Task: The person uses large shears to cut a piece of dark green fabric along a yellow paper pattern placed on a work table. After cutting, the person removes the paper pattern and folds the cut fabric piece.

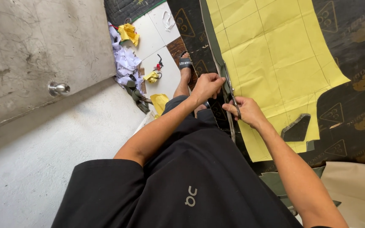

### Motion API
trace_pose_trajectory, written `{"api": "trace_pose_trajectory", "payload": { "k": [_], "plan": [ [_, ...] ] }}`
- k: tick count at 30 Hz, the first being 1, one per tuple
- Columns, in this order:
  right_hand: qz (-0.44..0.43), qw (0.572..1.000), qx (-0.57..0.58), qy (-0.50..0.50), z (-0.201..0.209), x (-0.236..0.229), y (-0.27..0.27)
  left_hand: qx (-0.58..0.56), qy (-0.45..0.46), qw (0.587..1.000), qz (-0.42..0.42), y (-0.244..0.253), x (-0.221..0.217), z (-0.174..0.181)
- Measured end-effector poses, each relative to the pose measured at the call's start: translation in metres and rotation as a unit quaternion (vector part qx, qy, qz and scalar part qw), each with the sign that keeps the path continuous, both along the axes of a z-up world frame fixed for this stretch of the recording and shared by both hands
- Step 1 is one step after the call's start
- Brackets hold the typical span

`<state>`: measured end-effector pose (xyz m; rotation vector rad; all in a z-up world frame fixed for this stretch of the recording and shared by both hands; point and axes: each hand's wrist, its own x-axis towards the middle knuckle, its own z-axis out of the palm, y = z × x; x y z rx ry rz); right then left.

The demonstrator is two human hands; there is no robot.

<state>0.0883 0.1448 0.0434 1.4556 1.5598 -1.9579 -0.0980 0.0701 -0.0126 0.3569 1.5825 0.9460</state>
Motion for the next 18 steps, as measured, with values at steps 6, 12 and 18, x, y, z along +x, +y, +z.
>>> {"api": "trace_pose_trajectory", "payload": {
  "k": [6,12,18],
  "plan": [
    [0.036,0.999,-0.015,0.010,0.028,-0.016,0.010,0.092,0.373,0.923,-0.003,0.033,-0.060,0.049],
    [0.113,0.992,0.012,-0.061,0.041,-0.028,0.018,0.221,0.600,0.765,-0.082,0.156,-0.177,-0.008],
    [0.077,0.991,-0.055,-0.092,0.029,-0.025,0.027,0.136,0.648,0.737,-0.134,0.273,-0.294,-0.042]
  ]
}}
